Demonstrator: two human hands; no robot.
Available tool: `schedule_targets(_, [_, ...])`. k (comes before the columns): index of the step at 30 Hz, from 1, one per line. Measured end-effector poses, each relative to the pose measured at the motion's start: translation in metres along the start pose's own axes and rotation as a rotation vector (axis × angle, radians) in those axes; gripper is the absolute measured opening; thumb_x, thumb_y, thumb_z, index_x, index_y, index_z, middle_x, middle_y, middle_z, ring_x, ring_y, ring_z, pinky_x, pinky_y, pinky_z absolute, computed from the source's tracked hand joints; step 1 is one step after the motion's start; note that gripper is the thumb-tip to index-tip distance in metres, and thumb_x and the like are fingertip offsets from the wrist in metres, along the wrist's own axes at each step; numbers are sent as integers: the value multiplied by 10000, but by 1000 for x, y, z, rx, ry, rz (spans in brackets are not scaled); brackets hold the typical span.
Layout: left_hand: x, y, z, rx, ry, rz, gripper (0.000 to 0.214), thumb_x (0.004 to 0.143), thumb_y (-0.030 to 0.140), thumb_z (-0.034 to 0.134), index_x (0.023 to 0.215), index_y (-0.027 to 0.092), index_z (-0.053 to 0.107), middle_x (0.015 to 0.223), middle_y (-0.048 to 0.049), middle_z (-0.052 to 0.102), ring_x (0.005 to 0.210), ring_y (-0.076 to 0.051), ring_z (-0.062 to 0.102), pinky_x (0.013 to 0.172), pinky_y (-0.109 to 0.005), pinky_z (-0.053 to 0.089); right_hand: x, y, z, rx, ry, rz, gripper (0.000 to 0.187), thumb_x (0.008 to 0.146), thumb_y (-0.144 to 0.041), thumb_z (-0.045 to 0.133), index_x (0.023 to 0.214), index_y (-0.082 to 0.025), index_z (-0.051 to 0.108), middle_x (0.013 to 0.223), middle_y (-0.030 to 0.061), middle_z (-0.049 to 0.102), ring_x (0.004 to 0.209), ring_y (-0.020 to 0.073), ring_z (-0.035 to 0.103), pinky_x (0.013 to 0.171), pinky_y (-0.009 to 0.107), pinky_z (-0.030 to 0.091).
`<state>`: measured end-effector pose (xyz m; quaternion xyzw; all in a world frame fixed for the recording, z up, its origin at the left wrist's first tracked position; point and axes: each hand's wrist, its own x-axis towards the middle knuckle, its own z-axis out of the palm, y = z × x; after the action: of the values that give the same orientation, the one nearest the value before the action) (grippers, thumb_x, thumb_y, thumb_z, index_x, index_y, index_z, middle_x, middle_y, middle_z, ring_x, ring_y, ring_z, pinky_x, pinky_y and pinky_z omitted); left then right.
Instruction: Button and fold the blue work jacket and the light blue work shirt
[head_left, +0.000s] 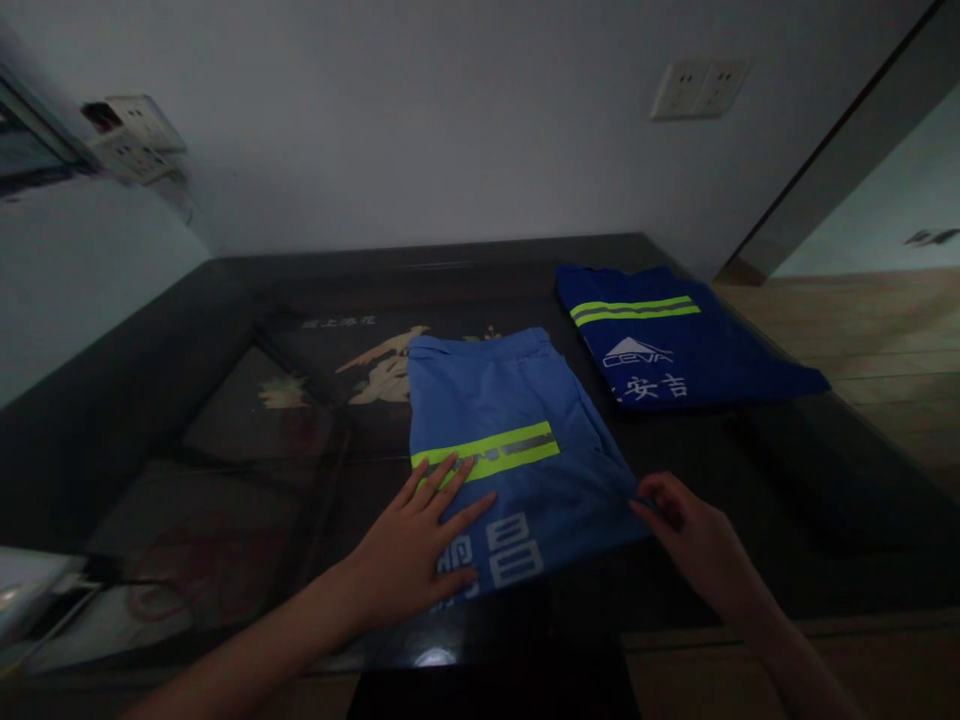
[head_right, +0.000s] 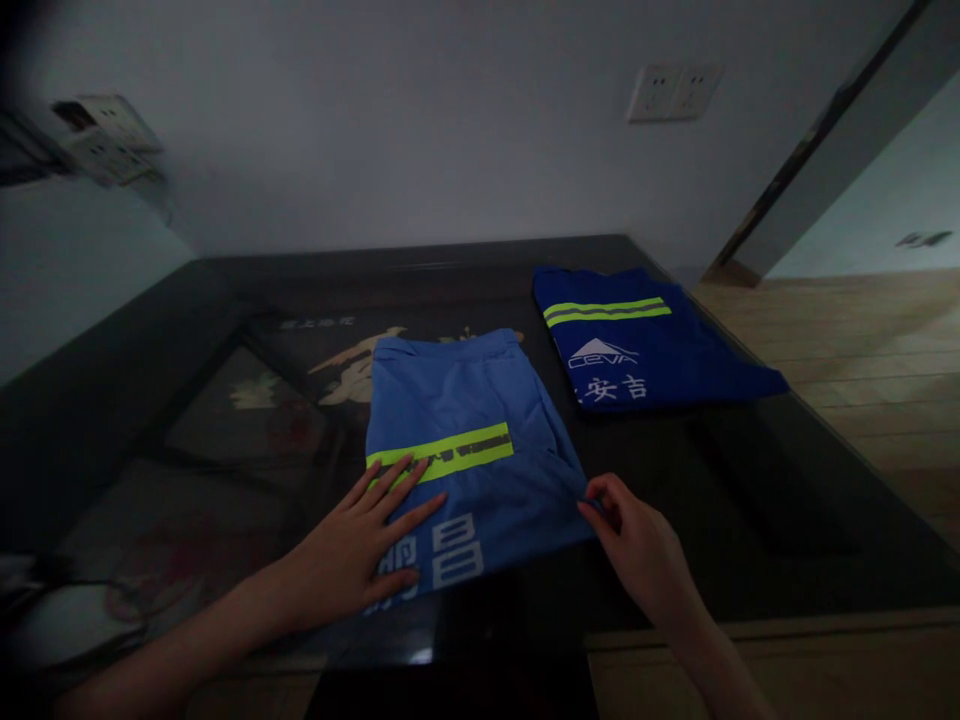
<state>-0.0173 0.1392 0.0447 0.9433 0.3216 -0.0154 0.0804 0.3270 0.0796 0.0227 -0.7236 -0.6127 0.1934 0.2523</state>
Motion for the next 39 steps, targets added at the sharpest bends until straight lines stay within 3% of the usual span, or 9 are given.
schedule_targets(6, [0,0,2,-28,0,-43,745,843,556,515,1474,369,166,1577,-40,74,1426,-340,125,1119,-581,182,3,-9,4,8,100,-124,256,869,-446,473,870,-228,605,856,30,667,730,172,637,674,277,495])
schedule_targets(13, [-9,-4,-10,-80,47,15,660,883,483,496,1467,354,217,1562,-65,152,1423,-327,155,1100,-581,251,8,-11,-6,-125,50,-207,230,889,-423,471,873,-244,614,929,58,615,844,224,621,735,372,518])
schedule_targets(18, [15,-46,-28,-91,168,-59,493,941,368,417,1423,297,345,1535,-57,256,1427,-253,179,1137,-550,187,13,-49,-9,-190,246,-410,212,899,-381,479,911,-237,633,1043,105,578,1016,269,562,856,438,486])
schedule_targets(20, [39,-78,-26,-27,259,-183,458,943,370,402,1389,265,408,1524,-67,286,1431,-263,153,1139,-578,110,14,-79,2,-158,143,-546,208,919,-324,462,995,-238,635,1106,100,589,1056,246,558,897,412,478])
schedule_targets(23, [78,-121,-16,17,303,-353,527,940,400,375,1403,149,382,1519,-141,272,1430,-288,140,1141,-561,116,18,-128,33,-137,-178,-795,310,930,-345,463,1179,-220,598,1255,100,570,1173,246,512,998,423,424])
schedule_targets(27, [108,-141,-3,45,303,-357,575,922,399,390,1390,65,362,1526,-182,228,1431,-285,133,1153,-513,147,28,-166,77,-101,-514,-1026,569,909,-531,432,1333,-155,488,1427,132,435,1344,256,346,1137,466,228])
schedule_targets(32, [108,-135,4,38,359,-327,508,899,316,407,1351,86,380,1492,-164,325,1420,-235,206,1161,-455,189,39,-168,98,-18,-640,-1064,680,916,-590,337,1430,-144,350,1512,127,277,1429,225,132,1166,489,88])
schedule_targets(36, [107,-140,5,5,333,-346,617,915,351,376,1453,98,212,1504,-148,308,1411,-229,236,1155,-463,203,39,-163,96,29,-677,-1036,683,931,-582,286,1459,-148,284,1531,111,210,1434,211,93,1169,491,63])
schedule_targets(39, [113,-146,6,-1,289,-394,584,946,417,292,1457,136,250,1521,-118,276,1414,-239,223,1149,-482,203,39,-164,96,30,-687,-1034,678,935,-578,279,1461,-149,279,1530,111,205,1434,218,95,1167,502,68])
